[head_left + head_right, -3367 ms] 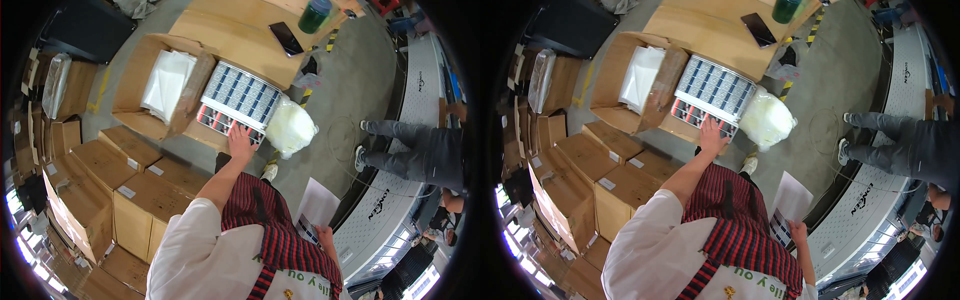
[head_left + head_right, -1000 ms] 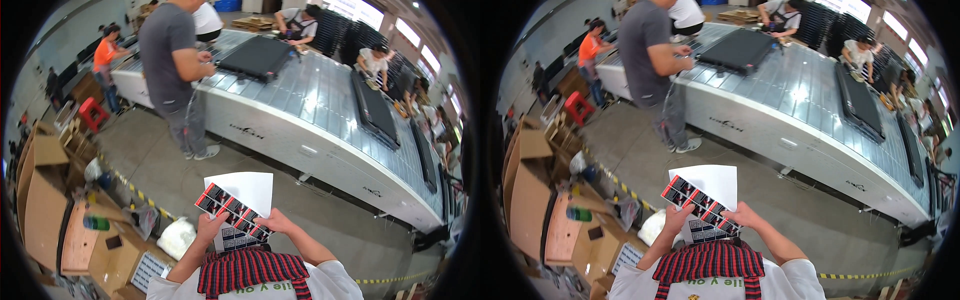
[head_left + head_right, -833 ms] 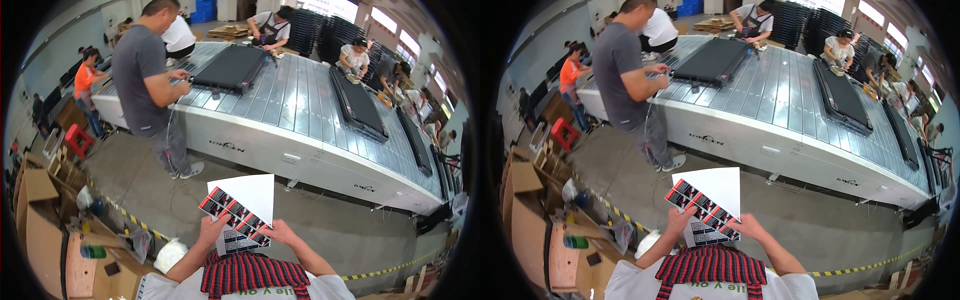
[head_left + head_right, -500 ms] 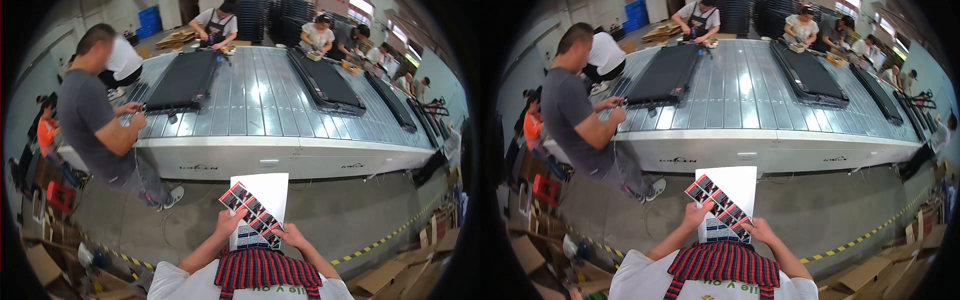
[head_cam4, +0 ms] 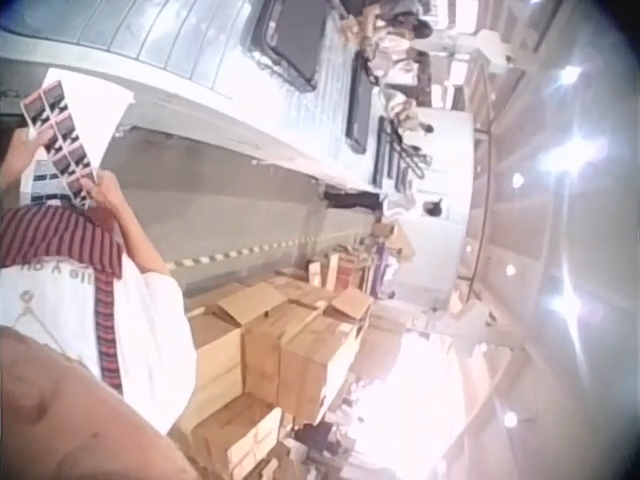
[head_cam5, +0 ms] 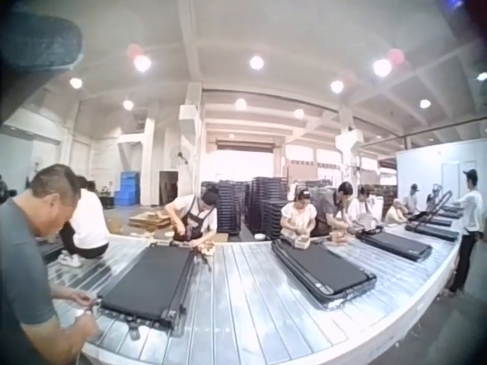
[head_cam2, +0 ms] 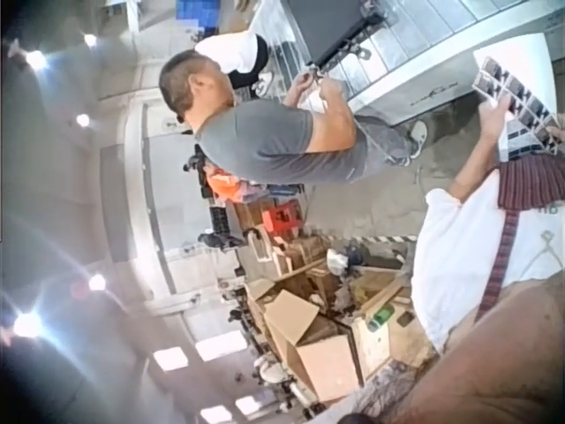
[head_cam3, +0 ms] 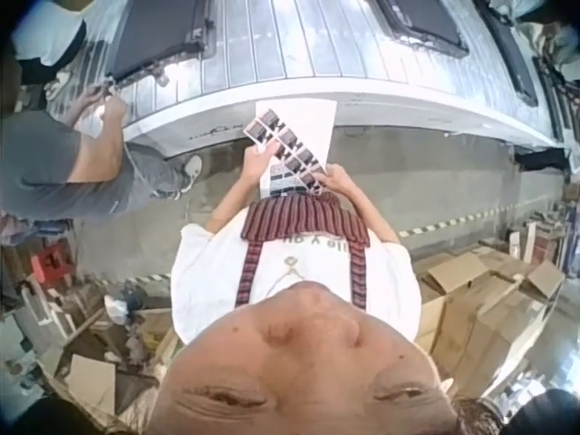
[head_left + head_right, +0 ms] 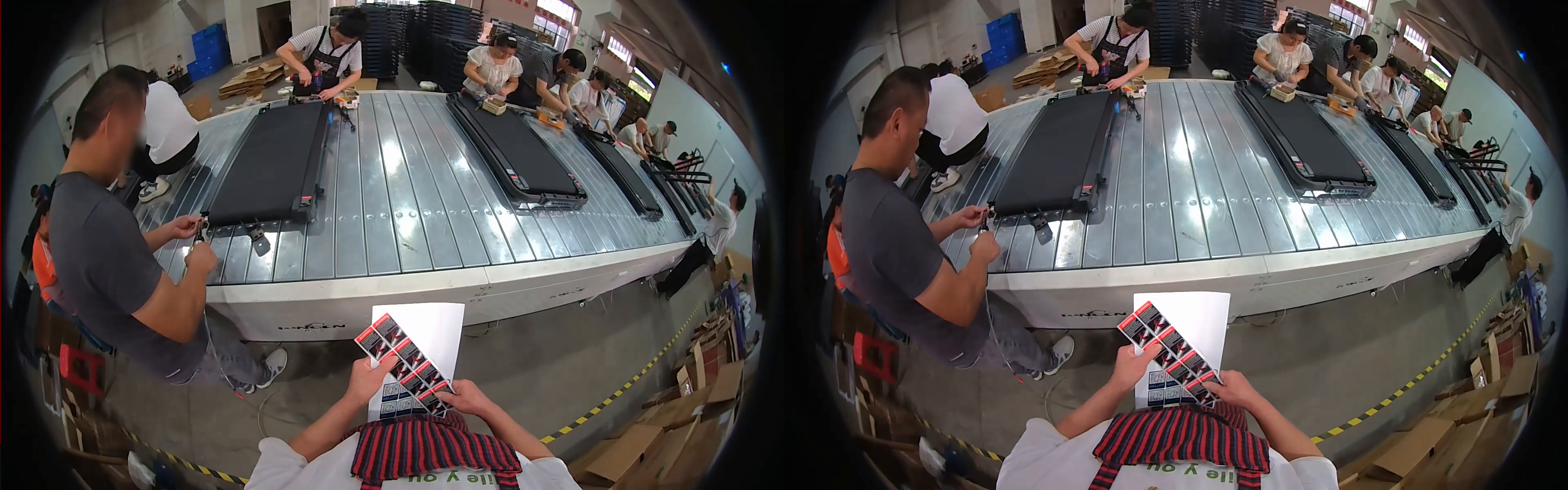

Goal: Applying warning labels and QR code stickers to treadmills on an assembly line.

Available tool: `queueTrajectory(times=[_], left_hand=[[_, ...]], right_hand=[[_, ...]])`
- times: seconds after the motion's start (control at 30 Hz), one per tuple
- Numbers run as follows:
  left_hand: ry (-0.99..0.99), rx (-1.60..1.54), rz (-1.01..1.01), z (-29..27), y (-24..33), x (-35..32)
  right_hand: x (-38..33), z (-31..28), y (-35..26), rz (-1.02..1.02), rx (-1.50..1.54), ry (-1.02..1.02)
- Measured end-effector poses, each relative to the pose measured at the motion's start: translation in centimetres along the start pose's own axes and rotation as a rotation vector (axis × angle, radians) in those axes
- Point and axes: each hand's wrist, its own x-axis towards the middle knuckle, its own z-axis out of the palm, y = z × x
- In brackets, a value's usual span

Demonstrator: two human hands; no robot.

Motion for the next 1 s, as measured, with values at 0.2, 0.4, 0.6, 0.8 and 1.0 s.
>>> queueTrajectory(times=[0.2, 0.4, 0.6, 0.8, 1.0], left_hand=[[-0.001, -0.01, -0.012, 0.0, 0.5, 0.0], [0.026, -0.008, 0.048, 0.0, 1.3, 0.1], [-0.003, -0.013, 0.081, -0.2, 1.3, 1.1], [-0.04, 0.022, 0.033, 0.2, 0.8, 2.4], [0.006, 0.018, 0.045, 1.1, 0.1, 4.2]], right_hand=[[1.0, 0.3, 0.5, -0.031, -0.131, 0.027], [0.8, 0.2, 0.7, 0.008, -0.037, -0.003], [0.4, -0.2, -0.3, -0.101, -0.049, 0.069], [2.2, -0.1, 2.3, -0.094, -0.023, 0.038], [4.3, -2.1, 2.8, -0.177, -0.203, 0.026]])
